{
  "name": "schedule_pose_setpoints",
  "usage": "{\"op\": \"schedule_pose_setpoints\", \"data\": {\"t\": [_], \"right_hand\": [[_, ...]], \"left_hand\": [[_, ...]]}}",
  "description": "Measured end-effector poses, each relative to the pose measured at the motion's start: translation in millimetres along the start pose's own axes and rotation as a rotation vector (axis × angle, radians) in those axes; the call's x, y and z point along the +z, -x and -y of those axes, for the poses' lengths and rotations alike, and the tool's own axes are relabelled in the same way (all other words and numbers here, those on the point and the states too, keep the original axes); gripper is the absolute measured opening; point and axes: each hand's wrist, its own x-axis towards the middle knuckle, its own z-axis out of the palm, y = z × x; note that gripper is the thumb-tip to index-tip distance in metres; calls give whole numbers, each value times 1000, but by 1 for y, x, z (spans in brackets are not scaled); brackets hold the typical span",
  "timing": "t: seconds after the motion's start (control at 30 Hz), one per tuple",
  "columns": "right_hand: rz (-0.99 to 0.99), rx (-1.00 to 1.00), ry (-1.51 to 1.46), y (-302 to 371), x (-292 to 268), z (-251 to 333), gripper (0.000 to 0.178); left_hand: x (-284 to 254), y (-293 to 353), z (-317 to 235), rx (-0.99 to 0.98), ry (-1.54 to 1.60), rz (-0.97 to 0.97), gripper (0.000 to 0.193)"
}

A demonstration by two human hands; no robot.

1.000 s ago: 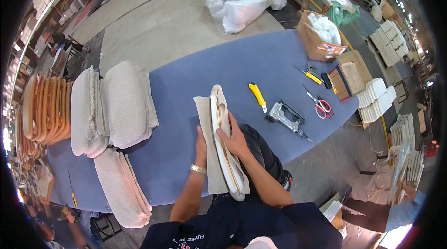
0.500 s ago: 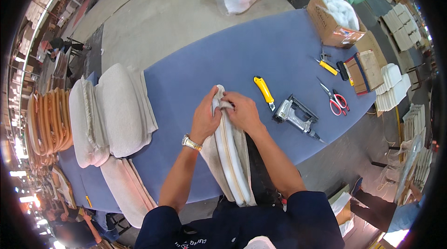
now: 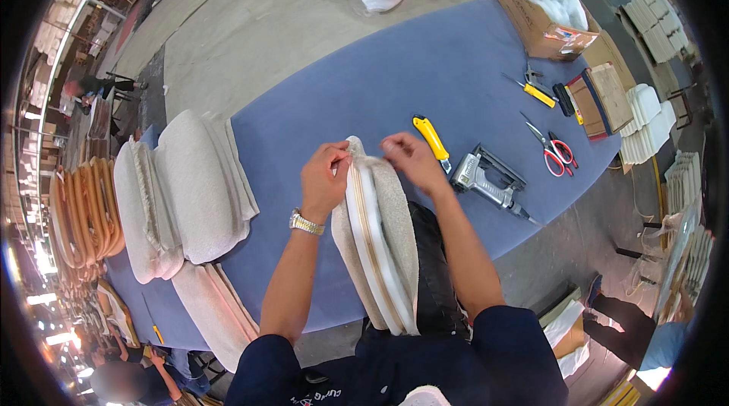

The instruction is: The person assembles cushion covers by wrapping fabric around foam inserts, folding edges, and securing them with a staple gun. They trim excess fabric with a utility knife and place finished cushions on a stack.

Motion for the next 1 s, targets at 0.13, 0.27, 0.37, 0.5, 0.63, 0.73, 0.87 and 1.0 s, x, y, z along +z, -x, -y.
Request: {"op": "schedule_pose_setpoints", "data": {"t": [0.13, 0.27, 0.37, 0.5, 0.63, 0.73, 0.87, 1.0], "right_hand": [[-380, -120, 924, -35, -52, -26, 42], [-320, 116, 1112, -54, -69, -56, 48], [-271, 178, 1140, -59, -74, -53, 46], [-306, -39, 908, -45, -69, 29, 37], [-343, -327, -76, 28, -58, 92, 26], [-119, -439, -824, 86, -22, 103, 21], [-118, -135, -1375, 115, 67, 122, 44], [297, -47, -1449, 104, 112, 81, 65]], "left_hand": [[-2, -3, 8, -128, 16, 7, 8], [-3, 2, -2, -90, 86, -16, 15], [-2, 1, -16, 168, -94, -27, 22], [1, -6, -16, 254, -265, 64, 24], [7, -12, -1, 13, -110, 108, 17], [15, -8, 23, -91, 226, 14, 10], [16, -7, 28, -121, 430, 20, 5], [12, -4, 60, 13, 804, 102, 21]]}}
